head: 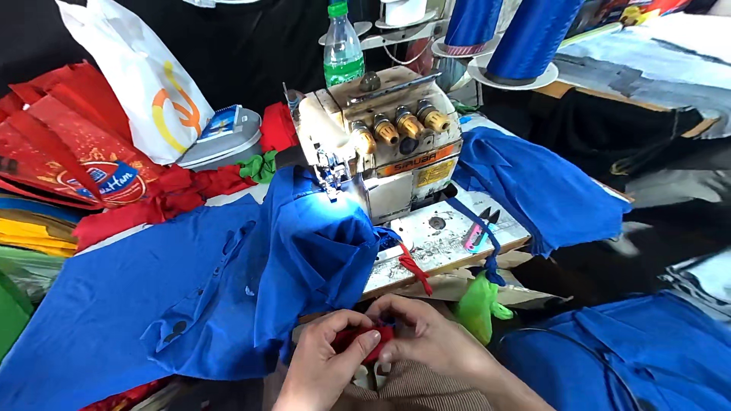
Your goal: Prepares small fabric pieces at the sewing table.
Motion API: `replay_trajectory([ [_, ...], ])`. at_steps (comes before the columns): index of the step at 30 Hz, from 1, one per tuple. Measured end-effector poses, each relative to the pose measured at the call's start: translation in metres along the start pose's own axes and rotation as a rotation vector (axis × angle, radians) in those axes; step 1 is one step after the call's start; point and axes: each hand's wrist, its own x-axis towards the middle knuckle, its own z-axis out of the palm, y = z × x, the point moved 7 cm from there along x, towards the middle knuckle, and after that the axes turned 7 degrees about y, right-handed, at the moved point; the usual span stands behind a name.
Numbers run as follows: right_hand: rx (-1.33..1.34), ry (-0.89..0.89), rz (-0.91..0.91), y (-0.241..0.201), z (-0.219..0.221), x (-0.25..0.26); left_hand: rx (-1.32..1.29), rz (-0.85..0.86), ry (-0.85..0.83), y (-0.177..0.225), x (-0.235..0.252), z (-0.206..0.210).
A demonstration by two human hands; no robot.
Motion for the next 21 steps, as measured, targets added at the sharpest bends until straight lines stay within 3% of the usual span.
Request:
replay_trajectory([
  [4, 0.033, 0.115, -0.078, -0.001, -0.009, 0.0, 0.037, 0.056, 0.002, -0.005, 0.001, -0.006],
  [12, -0.054, 0.065, -0.132, -0.016, -0.021, -0.006, 0.097, 0.301, -0.018, -0.01, -0.003, 0.005],
  [17, -0.183, -0.002, -0.16, -0.019, -0.025, -0.008, -0.446, 0.049, -0.064, -0.019, -0.004, 0.014],
  [21, -0.105, 0.077, -0.132, -0.019, -0.024, -0.009, -0.562, -0.101, -0.098, -0.022, -0.006, 0.026],
])
